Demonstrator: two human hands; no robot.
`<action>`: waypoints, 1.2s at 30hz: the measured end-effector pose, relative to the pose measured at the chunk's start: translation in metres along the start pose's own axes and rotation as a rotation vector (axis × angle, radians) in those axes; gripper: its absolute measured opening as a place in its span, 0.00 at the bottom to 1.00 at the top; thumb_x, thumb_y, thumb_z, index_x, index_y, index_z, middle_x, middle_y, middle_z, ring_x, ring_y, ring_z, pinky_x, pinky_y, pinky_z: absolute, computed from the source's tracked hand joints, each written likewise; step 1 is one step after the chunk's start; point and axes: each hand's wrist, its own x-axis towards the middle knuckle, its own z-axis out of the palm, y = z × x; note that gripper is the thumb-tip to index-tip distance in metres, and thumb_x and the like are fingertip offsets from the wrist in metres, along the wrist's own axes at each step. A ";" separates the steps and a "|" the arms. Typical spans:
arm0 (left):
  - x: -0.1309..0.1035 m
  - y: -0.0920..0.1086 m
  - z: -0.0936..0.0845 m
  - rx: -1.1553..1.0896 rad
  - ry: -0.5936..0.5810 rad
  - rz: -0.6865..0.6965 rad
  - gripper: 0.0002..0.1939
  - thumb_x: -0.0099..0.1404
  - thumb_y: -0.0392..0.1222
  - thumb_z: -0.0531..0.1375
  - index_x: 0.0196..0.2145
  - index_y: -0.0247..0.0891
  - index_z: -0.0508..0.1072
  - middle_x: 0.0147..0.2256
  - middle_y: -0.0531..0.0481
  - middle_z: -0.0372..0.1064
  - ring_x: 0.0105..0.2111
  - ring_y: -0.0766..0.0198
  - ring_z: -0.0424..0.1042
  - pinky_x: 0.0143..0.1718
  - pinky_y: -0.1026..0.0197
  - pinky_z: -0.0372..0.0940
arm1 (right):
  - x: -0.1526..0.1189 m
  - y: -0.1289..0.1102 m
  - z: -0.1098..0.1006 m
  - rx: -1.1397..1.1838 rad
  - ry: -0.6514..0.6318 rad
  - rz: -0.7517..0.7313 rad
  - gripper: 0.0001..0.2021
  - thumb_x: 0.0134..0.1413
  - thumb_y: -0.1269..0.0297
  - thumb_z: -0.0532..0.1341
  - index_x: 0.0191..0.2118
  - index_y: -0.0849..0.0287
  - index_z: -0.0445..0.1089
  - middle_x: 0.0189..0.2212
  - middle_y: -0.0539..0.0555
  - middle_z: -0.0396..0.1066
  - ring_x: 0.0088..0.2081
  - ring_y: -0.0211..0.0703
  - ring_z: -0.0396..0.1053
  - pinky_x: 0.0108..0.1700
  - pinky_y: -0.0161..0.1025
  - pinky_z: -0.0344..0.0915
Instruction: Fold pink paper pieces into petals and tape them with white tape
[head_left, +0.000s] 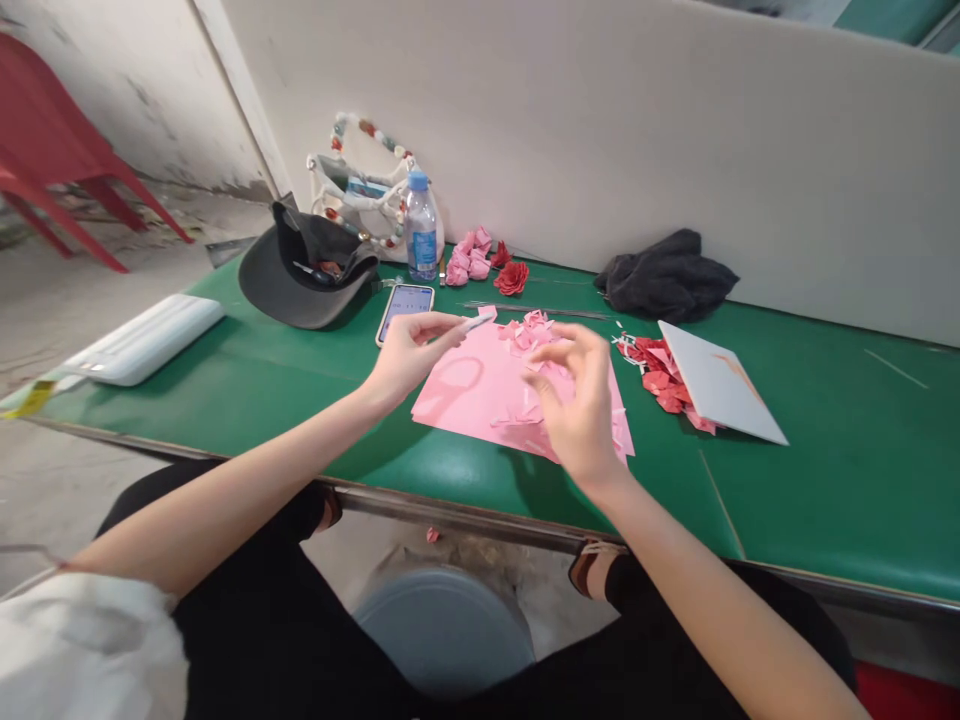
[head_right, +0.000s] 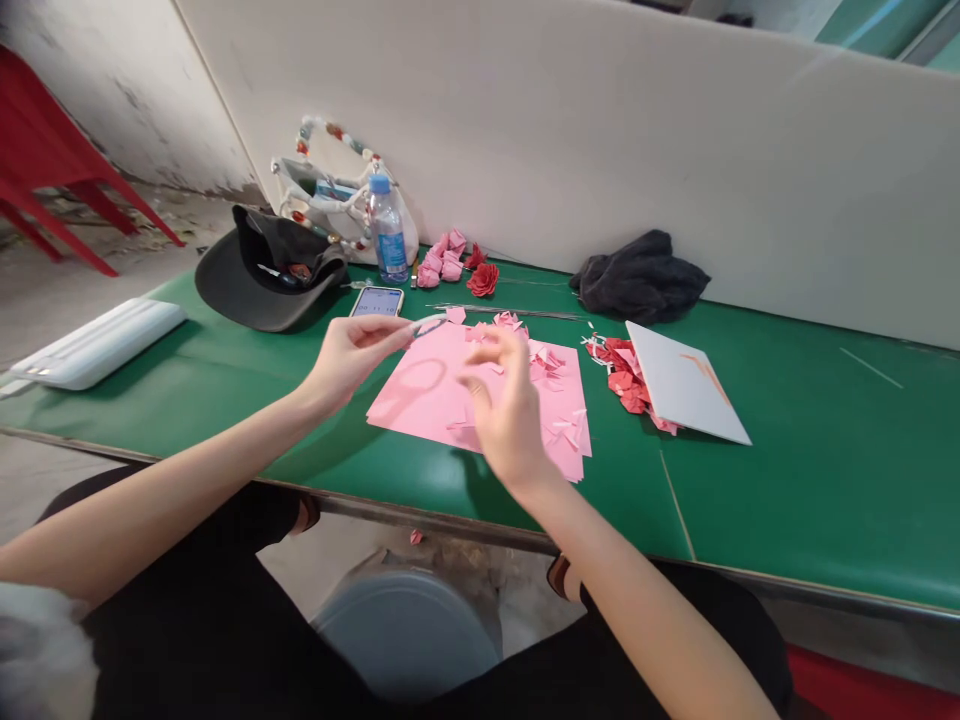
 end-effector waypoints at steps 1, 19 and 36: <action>-0.002 0.000 0.002 0.060 -0.027 0.022 0.14 0.58 0.48 0.64 0.37 0.35 0.79 0.38 0.43 0.77 0.38 0.57 0.73 0.42 0.57 0.66 | 0.007 0.009 -0.005 0.003 0.015 0.008 0.22 0.55 0.73 0.59 0.53 0.50 0.55 0.40 0.52 0.68 0.45 0.43 0.70 0.53 0.48 0.66; -0.025 -0.013 0.024 0.422 -0.360 0.107 0.12 0.63 0.45 0.58 0.39 0.37 0.76 0.46 0.42 0.72 0.38 0.57 0.72 0.41 0.57 0.65 | 0.003 0.087 -0.029 -0.353 -0.335 0.333 0.30 0.43 0.76 0.58 0.56 0.59 0.57 0.40 0.56 0.66 0.28 0.38 0.68 0.32 0.40 0.70; -0.048 0.003 0.045 -0.469 -0.414 -0.339 0.14 0.57 0.46 0.66 0.32 0.31 0.71 0.30 0.46 0.75 0.35 0.61 0.76 0.42 0.56 0.70 | -0.011 0.024 0.006 -0.064 -0.032 0.049 0.19 0.54 0.74 0.58 0.51 0.51 0.61 0.49 0.55 0.61 0.36 0.37 0.69 0.38 0.40 0.75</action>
